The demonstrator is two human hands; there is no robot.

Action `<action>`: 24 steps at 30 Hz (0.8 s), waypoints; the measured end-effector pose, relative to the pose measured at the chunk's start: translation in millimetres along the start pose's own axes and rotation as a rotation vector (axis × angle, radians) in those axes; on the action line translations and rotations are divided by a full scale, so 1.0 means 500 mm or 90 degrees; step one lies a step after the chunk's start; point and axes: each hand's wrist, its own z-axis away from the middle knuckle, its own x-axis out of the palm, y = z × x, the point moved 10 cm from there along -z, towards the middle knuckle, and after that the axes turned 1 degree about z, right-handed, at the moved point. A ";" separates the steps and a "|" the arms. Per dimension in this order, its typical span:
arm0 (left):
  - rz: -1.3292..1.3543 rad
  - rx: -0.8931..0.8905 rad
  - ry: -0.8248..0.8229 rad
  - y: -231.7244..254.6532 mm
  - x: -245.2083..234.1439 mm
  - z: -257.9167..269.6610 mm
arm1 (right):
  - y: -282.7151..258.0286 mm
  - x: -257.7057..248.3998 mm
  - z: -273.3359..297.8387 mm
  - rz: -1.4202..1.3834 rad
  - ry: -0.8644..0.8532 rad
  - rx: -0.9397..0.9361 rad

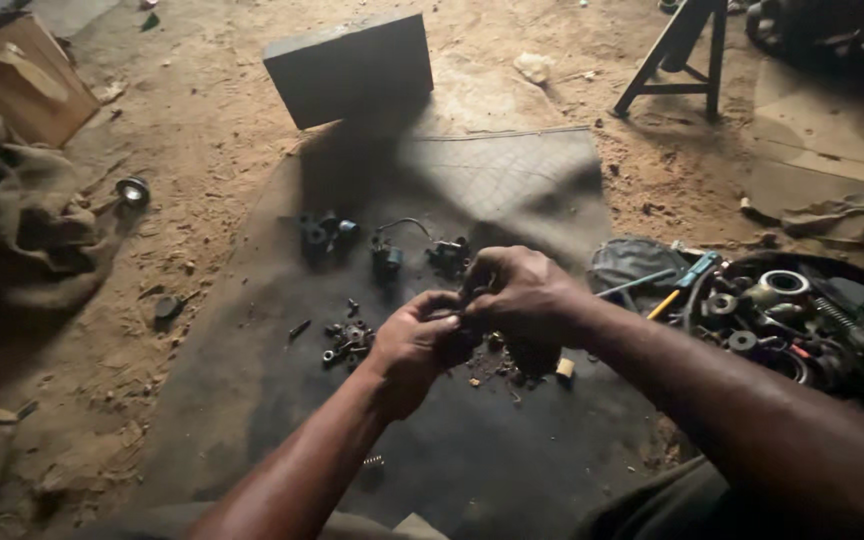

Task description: The person sits on a mat and cleans small mechanical parts by hand using a rag. They pick up individual pieces, wipe them, and place them into a separate pile. The process is repeated for multiple small components.

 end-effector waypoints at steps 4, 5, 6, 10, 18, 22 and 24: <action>0.038 -0.016 0.079 -0.001 -0.048 0.011 | -0.037 0.036 0.005 0.024 -0.008 -0.016; 0.053 -0.023 0.072 -0.007 -0.044 0.006 | -0.037 0.031 0.011 0.034 0.005 -0.013; 0.052 -0.043 0.088 -0.017 -0.048 0.006 | -0.054 0.033 0.013 0.076 0.010 -0.060; 0.051 -0.074 0.085 -0.046 -0.034 0.004 | -0.094 0.054 0.024 0.314 0.013 -0.208; 0.111 -0.023 0.086 -0.030 -0.072 -0.016 | -0.109 0.053 0.030 0.294 0.077 -0.274; -0.013 0.036 0.156 0.022 -0.172 -0.045 | -0.108 0.004 0.016 0.261 0.127 -0.209; -0.173 0.060 0.241 0.053 -0.235 -0.047 | -0.104 -0.041 0.015 0.268 0.172 -0.197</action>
